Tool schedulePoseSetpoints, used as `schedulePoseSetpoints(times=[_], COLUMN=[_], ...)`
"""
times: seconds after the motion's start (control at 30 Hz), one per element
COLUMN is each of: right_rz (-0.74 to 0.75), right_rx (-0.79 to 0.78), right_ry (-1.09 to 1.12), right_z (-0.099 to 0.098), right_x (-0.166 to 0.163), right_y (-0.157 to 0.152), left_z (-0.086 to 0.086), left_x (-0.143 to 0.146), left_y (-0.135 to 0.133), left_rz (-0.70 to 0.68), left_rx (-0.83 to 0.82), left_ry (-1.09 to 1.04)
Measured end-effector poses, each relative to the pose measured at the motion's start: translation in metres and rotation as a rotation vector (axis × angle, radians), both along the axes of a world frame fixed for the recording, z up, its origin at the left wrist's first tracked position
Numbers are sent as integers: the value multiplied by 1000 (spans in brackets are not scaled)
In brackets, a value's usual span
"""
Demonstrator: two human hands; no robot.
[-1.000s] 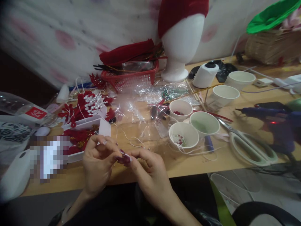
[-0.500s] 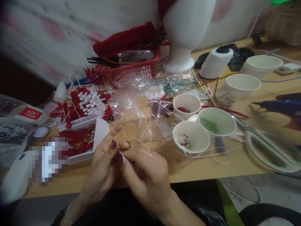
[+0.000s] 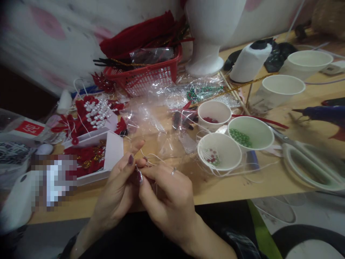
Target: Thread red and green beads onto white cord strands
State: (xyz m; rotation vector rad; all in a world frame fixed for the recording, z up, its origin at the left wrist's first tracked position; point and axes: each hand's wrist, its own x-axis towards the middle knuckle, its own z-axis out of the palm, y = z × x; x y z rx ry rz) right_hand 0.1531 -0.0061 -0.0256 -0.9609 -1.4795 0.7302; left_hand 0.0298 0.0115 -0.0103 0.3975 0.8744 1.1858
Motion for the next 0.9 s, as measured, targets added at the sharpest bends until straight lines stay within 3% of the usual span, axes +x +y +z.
schedulePoseSetpoints(times=[0.7, 0.9], right_rz=[6, 25], right_rx=[-86, -55], right_ry=[48, 68], right_z=[-1, -1], right_x=[2, 3], right_y=[0, 1], left_z=[-6, -5], left_x=[0, -3], left_y=[-1, -1], left_rz=[-23, -56], left_rx=[67, 31], left_ry=[128, 70])
